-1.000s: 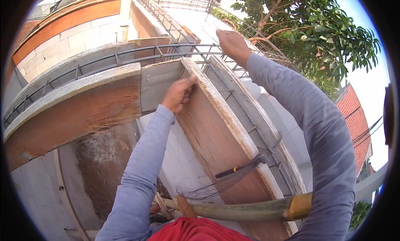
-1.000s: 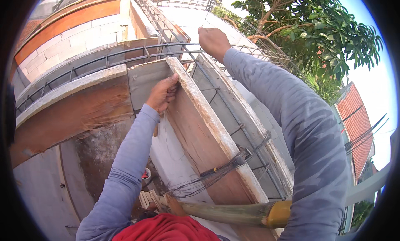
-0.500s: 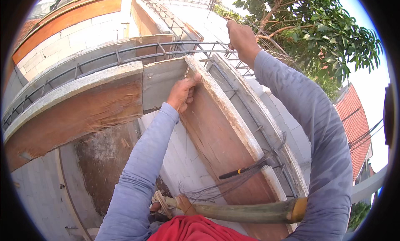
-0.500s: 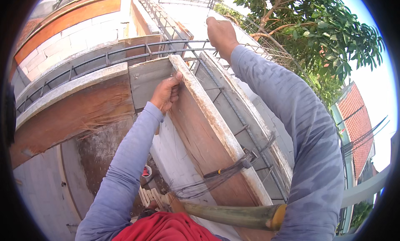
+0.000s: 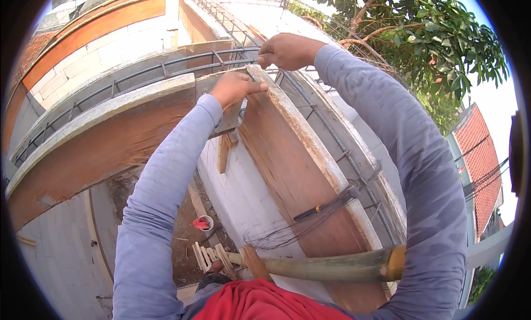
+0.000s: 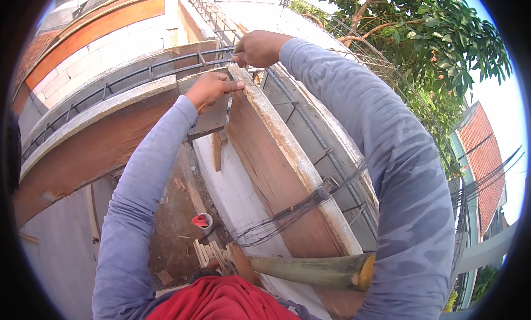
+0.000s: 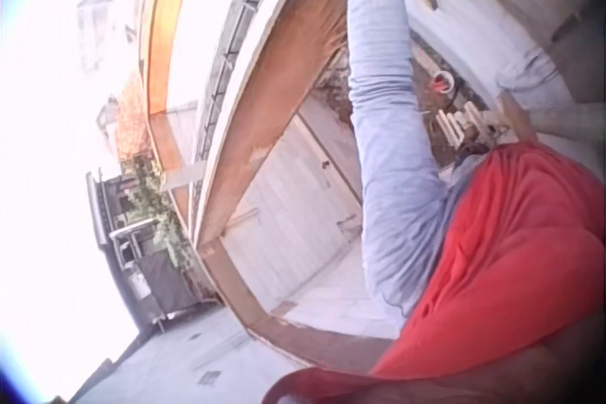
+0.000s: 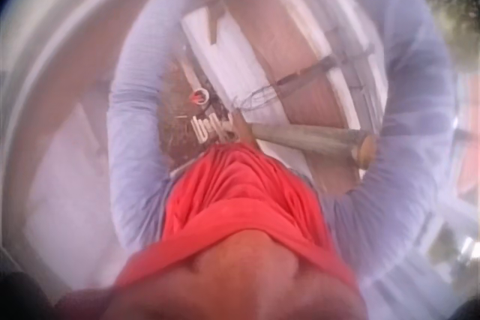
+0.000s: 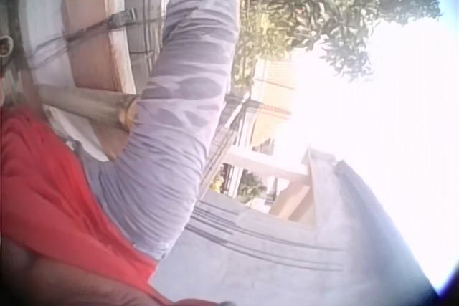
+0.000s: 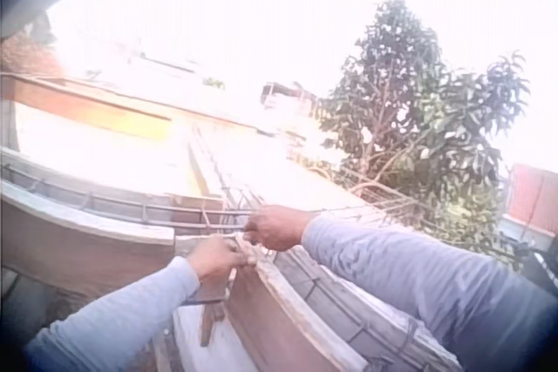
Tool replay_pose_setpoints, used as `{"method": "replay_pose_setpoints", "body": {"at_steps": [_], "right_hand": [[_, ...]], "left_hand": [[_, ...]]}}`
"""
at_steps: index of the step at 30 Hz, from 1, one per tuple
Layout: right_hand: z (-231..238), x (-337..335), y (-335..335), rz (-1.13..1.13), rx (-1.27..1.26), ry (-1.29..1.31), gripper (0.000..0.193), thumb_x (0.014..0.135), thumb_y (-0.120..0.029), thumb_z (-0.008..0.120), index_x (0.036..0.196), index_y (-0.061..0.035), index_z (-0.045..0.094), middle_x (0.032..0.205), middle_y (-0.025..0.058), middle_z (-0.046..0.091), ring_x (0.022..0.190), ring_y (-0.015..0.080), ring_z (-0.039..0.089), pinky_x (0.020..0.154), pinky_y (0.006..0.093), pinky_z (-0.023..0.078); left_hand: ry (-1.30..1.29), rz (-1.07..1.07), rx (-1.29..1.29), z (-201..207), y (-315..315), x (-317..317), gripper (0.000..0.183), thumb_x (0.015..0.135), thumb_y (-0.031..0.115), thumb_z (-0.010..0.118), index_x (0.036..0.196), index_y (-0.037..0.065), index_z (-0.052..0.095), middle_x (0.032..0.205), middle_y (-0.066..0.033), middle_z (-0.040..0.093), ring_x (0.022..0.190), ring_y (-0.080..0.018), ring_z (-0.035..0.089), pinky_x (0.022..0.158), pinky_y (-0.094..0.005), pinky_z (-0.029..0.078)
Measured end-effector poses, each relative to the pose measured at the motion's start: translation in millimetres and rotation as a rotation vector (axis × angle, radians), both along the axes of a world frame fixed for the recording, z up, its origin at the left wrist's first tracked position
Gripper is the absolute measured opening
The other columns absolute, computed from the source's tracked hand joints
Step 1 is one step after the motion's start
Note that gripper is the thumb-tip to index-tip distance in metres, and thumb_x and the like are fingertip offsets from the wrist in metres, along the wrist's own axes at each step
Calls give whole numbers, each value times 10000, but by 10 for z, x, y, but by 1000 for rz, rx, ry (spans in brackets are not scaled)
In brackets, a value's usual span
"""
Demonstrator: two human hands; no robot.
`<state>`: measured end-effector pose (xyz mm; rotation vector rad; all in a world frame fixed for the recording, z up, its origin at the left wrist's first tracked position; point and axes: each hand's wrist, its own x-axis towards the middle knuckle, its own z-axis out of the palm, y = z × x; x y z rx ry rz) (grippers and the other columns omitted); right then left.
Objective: The person ties rebar to wooden forms using wire and pliers, then climbs down and back up a bamboo ladder to continue working on a different section of the structure.
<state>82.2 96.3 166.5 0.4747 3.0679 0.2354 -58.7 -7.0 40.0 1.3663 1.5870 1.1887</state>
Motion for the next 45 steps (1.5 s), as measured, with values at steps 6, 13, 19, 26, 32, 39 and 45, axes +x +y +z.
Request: {"method": "replay_pose_setpoints", "body": {"at_steps": [6, 13, 19, 26, 32, 39, 45], "right_hand": [[-209, 12, -200, 198, 278, 29, 177, 938, -243, 671, 993, -115, 781, 872, 95, 713, 876, 323, 695, 770, 448, 552], [-265, 6, -334, 171, 311, 25, 151, 860, -251, 700, 850, -133, 794, 800, 114, 738, 810, 333, 721, 692, 460, 564], [-376, 53, -213, 255, 278, 62, 199, 887, -268, 701, 841, -87, 769, 810, 126, 732, 823, 341, 713, 741, 458, 562], [-518, -19, -151, 282, 201, 40, 224, 902, -254, 708, 886, -33, 742, 901, 130, 733, 841, 367, 694, 800, 460, 559], [-305, 91, -230, 195, 41, 147, 176, 855, -220, 742, 840, -44, 746, 871, 155, 729, 851, 381, 703, 775, 473, 558], [-559, 134, -532, 153, 377, 134, 161, 864, -220, 656, 939, -101, 735, 858, 98, 733, 888, 311, 729, 735, 442, 576], [-531, 221, -394, 84, 154, 271, 113, 877, -203, 669, 920, -128, 741, 893, 92, 721, 901, 316, 709, 746, 471, 560]], "left_hand": [[-156, 144, 361, -247, 81, 149, 490, 844, 127, 843, 1260, 21, 605, 1008, -21, 712, 848, -88, 631, 730, -250, 502], [-983, -54, 583, -523, -84, 477, 377, 982, 157, 716, 1324, 31, 621, 889, 82, 611, 626, 15, 425, 494, -179, 272], [-410, 380, 508, -530, -120, 412, 218, 999, 159, 705, 1159, 12, 698, 847, 29, 672, 711, -56, 524, 641, -224, 431], [-379, 291, 705, -641, -50, 313, 138, 1042, 168, 632, 953, 62, 625, 794, 45, 603, 687, -17, 464, 592, -206, 357], [-931, 133, 432, -515, -215, 391, 146, 1038, 167, 601, 911, 100, 574, 725, 36, 530, 601, -33, 453, 509, -212, 370], [-1089, 134, 369, -411, -294, 385, 115, 1020, 161, 605, 915, 121, 580, 746, 8, 580, 583, -64, 499, 496, -227, 407], [-1082, 155, 274, -520, -290, 416, 119, 1018, 204, 630, 933, 129, 594, 731, 19, 602, 641, -118, 569, 589, -281, 473]]}}
